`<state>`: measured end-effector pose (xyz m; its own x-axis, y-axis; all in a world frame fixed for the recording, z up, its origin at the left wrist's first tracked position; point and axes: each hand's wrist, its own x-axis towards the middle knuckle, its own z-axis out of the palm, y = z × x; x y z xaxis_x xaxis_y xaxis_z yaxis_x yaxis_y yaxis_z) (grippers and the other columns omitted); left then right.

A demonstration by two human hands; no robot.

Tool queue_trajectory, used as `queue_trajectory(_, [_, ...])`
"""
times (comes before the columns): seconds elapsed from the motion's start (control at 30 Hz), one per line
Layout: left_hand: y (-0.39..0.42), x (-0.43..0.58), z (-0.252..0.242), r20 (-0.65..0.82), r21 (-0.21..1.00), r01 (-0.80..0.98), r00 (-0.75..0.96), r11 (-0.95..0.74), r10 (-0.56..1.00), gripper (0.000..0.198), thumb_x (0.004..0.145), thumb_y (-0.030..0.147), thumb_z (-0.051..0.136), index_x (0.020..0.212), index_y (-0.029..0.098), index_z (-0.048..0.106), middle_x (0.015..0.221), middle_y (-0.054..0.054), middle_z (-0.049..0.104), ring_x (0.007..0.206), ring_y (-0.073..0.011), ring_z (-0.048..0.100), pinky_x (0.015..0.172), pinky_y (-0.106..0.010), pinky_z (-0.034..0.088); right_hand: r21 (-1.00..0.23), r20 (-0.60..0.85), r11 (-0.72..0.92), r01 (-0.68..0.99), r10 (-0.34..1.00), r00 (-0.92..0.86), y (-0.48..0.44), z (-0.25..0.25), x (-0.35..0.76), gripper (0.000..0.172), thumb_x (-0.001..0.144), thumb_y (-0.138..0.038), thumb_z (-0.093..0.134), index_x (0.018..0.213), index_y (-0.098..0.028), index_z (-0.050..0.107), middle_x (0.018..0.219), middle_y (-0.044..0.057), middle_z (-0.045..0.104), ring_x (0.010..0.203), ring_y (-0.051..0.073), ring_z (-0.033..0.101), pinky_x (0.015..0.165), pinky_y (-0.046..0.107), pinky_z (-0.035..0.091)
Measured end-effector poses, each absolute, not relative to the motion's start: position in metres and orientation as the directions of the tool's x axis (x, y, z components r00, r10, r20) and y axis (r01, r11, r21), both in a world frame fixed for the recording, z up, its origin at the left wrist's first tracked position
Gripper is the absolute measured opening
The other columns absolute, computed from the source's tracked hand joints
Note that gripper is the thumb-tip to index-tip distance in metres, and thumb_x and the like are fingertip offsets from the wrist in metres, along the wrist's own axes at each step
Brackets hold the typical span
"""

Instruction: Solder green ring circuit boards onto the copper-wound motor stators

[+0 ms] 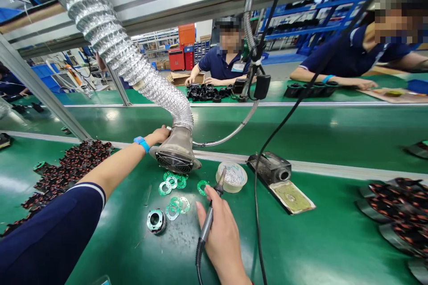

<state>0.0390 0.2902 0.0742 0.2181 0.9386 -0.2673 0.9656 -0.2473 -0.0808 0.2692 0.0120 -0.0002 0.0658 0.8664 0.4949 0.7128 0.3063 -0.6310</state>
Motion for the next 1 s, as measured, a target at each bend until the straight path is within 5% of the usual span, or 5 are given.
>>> queue_trajectory(0.37, [0.291,0.015,0.077,-0.260,-0.023,0.984,0.164,-0.176,0.951,0.037,0.093,0.035,0.059,0.125,0.016,0.055,0.124,-0.010,0.059,0.106,-0.0223,0.062,0.089,-0.044,0.055,-0.693,0.420,0.246,0.678,0.902,0.103,0.012,-0.002,0.269,0.048,0.091,-0.057,0.046,0.125,-0.024,0.052,0.114,0.009,0.071,0.099,0.025,0.071,0.084,0.043,0.060])
queue_trajectory(0.57, [0.294,0.011,0.074,-0.253,0.015,0.957,0.284,-0.290,0.925,0.077,0.086,0.027,0.066,0.150,0.023,0.024,0.142,-0.017,0.047,0.115,-0.0266,0.061,0.094,-0.037,0.052,-0.684,0.424,0.255,0.684,0.901,0.088,0.014,-0.004,0.266,0.045,0.092,-0.055,0.047,0.125,-0.025,0.052,0.113,0.009,0.072,0.098,0.024,0.072,0.082,0.041,0.061])
queue_trajectory(0.77, [0.304,0.010,0.075,-0.329,-0.007,0.937,0.328,-0.349,0.886,0.037,0.094,0.035,0.058,0.127,0.017,0.055,0.129,-0.011,0.057,0.110,-0.0227,0.060,0.092,-0.045,0.054,-0.687,0.422,0.261,0.678,0.903,0.081,0.014,-0.006,0.265,0.043,0.092,-0.050,0.049,0.126,-0.024,0.052,0.112,0.009,0.073,0.098,0.024,0.072,0.082,0.041,0.061])
queue_trajectory(1.0, [0.296,0.001,0.083,-0.298,-0.046,0.944,0.298,-0.326,0.907,0.034,0.094,0.035,0.058,0.123,0.017,0.057,0.124,-0.010,0.059,0.107,-0.0217,0.061,0.090,-0.042,0.054,-0.715,0.412,0.243,0.655,0.904,0.115,0.018,-0.006,0.271,0.043,0.092,-0.050,0.049,0.125,-0.023,0.053,0.111,0.009,0.073,0.099,0.024,0.072,0.085,0.042,0.061])
